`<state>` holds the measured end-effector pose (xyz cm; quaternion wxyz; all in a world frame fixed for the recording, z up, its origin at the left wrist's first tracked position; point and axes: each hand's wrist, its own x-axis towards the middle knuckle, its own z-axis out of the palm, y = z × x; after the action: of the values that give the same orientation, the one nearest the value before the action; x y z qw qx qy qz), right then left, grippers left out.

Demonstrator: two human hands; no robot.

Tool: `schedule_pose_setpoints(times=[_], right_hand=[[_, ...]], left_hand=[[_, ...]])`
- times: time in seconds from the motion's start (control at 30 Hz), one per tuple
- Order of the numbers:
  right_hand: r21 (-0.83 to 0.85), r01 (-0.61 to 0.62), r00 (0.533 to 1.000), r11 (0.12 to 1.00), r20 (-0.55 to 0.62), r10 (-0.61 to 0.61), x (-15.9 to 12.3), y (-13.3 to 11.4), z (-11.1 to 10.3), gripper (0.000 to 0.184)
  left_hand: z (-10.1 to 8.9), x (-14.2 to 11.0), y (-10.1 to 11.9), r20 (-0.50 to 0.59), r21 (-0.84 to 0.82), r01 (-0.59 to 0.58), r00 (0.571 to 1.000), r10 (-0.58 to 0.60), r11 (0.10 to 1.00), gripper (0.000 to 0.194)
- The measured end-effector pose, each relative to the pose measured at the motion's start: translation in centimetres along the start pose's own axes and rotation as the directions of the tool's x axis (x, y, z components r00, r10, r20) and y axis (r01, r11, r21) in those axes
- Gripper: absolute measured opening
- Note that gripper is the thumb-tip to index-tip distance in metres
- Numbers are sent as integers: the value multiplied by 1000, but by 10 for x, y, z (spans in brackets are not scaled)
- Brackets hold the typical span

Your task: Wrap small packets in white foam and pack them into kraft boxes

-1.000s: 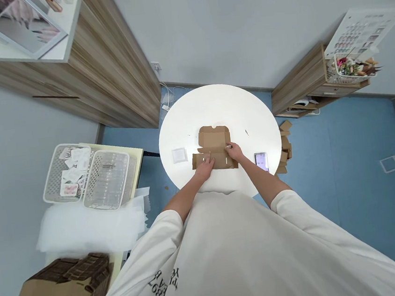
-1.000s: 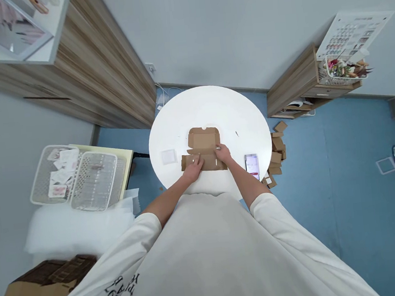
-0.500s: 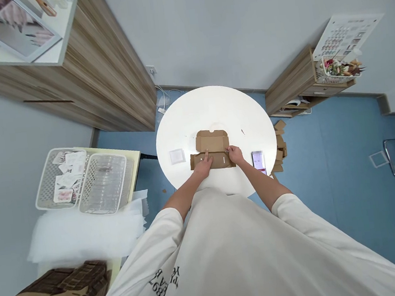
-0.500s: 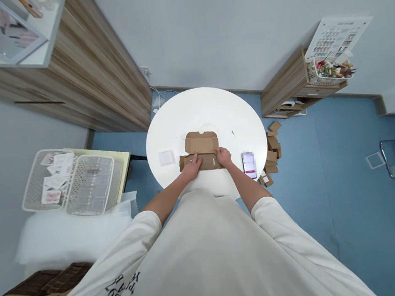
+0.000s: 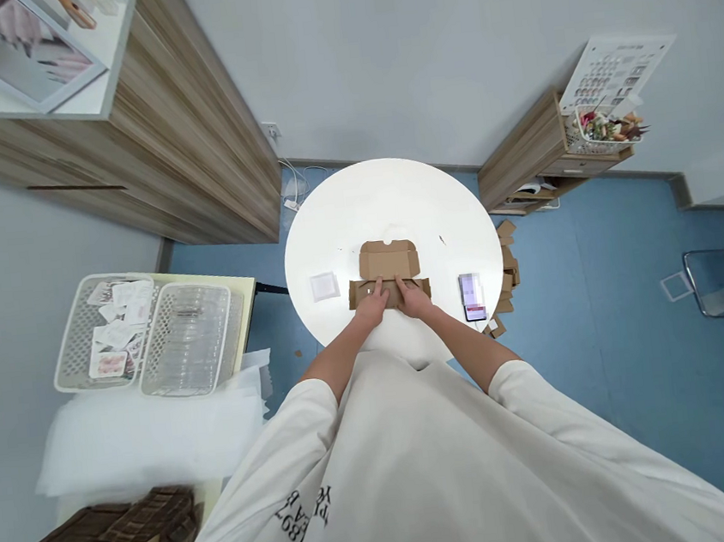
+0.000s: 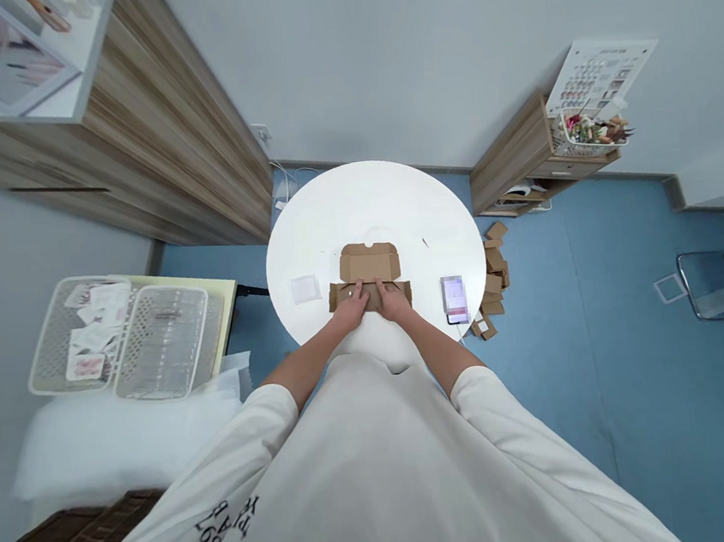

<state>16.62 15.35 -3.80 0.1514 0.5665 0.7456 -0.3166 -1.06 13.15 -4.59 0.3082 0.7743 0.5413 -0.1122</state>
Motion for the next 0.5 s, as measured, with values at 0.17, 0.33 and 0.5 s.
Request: schedule_pose_setpoints(times=[0.17, 0.33, 0.5], right_hand=[[-8, -69, 995, 998, 78, 69, 0, -7, -4, 101], [-27, -104, 989, 994, 103, 106, -2, -17, -11, 104], [-29, -115, 988, 993, 101, 117, -5, -20, -13, 102]], left_hand=[[2, -7, -3, -52, 10, -13, 999, 14, 1000, 68], [13, -35, -20, -331, -63, 71, 940, -88, 995, 71], [20, -52, -44, -365, -244, 303, 852, -377, 921, 68]])
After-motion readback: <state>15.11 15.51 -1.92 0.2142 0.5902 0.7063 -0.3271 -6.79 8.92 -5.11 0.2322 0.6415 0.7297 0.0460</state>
